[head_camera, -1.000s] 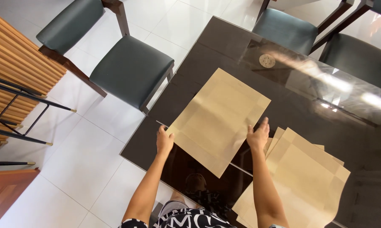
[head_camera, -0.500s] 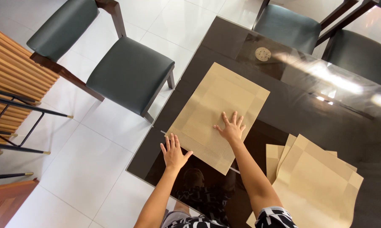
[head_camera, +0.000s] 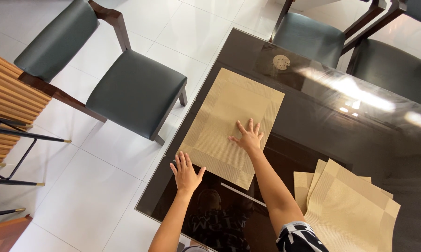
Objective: Laying out placemats on a dining table.
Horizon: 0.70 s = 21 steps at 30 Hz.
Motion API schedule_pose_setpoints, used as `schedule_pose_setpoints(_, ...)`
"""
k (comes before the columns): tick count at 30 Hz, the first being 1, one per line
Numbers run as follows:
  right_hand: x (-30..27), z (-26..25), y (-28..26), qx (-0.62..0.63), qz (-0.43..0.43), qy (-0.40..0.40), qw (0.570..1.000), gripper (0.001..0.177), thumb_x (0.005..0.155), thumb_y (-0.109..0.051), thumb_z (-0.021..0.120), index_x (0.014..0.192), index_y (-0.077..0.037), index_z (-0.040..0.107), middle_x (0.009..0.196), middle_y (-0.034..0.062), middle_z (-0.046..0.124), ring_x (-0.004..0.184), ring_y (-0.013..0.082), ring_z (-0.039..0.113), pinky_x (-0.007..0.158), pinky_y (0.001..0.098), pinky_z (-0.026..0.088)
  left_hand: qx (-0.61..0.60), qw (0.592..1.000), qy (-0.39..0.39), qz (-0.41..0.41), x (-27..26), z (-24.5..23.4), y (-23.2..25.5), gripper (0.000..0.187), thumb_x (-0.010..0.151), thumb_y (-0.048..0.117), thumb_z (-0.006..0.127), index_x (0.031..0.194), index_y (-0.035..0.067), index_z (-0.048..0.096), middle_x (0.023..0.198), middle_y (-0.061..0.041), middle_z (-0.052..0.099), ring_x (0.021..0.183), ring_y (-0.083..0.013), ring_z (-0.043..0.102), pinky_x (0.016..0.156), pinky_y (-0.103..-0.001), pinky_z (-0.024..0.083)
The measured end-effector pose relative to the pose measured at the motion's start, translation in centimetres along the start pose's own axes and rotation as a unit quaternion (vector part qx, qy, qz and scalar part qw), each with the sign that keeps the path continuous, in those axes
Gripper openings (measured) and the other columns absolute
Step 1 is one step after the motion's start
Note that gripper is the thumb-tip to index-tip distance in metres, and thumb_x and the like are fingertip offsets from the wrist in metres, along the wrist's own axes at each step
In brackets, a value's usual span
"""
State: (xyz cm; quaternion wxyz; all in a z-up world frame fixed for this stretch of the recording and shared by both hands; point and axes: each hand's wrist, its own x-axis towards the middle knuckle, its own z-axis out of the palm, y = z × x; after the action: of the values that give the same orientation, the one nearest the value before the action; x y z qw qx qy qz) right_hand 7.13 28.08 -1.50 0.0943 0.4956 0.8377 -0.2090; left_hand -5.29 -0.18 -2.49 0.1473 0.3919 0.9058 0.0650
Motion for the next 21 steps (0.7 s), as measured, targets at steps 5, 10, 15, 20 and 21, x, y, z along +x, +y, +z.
schedule_pose_setpoints(5, 0.4, 0.3, 0.2, 0.002, 0.001, 0.003, 1.0, 0.102, 0.068, -0.082, 0.069, 0.157, -0.048, 0.033, 0.172, 0.0118, 0.001, 0.155, 0.047, -0.004, 0.118, 0.0727, 0.012, 0.023, 0.999, 0.028, 0.018, 0.5, -0.1, 0.1, 0.107, 0.089, 0.066, 0.061, 0.153, -0.011, 0.023, 0.164, -0.028, 0.018, 0.155, -0.0368, 0.012, 0.124, -0.055, 0.006)
schedule_pose_setpoints(10, 0.1, 0.1, 0.0, 0.021, 0.0, 0.01, 1.0, 0.101, 0.069, -0.081, 0.071, 0.156, -0.047, 0.035, 0.172, 0.0117, 0.002, 0.156, 0.0464, -0.005, 0.118, 0.0732, 0.011, 0.028, 0.999, 0.017, 0.019, 0.5, -0.6, 0.3, 0.108, 0.089, 0.065, 0.061, 0.152, -0.013, 0.023, 0.163, -0.029, 0.018, 0.155, -0.0354, 0.014, 0.125, -0.054, 0.006)
schedule_pose_setpoints(15, -0.4, -0.9, -0.6, 0.018, 0.011, -0.015, 1.0, 0.102, 0.067, -0.078, 0.073, 0.156, -0.047, 0.036, 0.173, 0.011, 0.001, 0.156, 0.0457, -0.005, 0.119, 0.0718, 0.012, 0.045, 0.999, -0.001, 0.017, 0.5, -0.6, 0.3, 0.108, 0.089, 0.067, 0.06, 0.152, -0.013, 0.024, 0.163, -0.03, 0.019, 0.154, -0.0357, 0.017, 0.125, -0.053, 0.006)
schedule_pose_setpoints(20, -1.3, 0.0, 1.1, 0.038, -0.006, 0.014, 0.999, 0.092, 0.077, -0.069, 0.073, 0.157, -0.044, 0.033, 0.172, 0.0105, 0.002, 0.158, 0.0373, -0.003, 0.122, 0.0653, 0.011, 0.057, 0.998, 0.011, 0.023, 0.5, -0.6, 0.3, 0.107, 0.089, 0.067, 0.059, 0.152, -0.013, 0.026, 0.162, -0.03, 0.02, 0.153, -0.0362, 0.019, 0.125, -0.053, 0.006)
schedule_pose_setpoints(21, -1.3, 0.5, 1.8, 0.047, -0.033, 0.044, 0.997, 0.088, 0.083, -0.064, 0.071, 0.158, -0.041, 0.032, 0.172, 0.0117, 0.003, 0.158, 0.0328, -0.001, 0.122, 0.0638, 0.011, 0.06, 0.998, 0.012, 0.019, 0.5, -0.7, 0.5, 0.106, 0.089, 0.067, 0.059, 0.152, -0.012, 0.027, 0.162, -0.03, 0.021, 0.153, -0.0363, 0.02, 0.125, -0.053, 0.006)
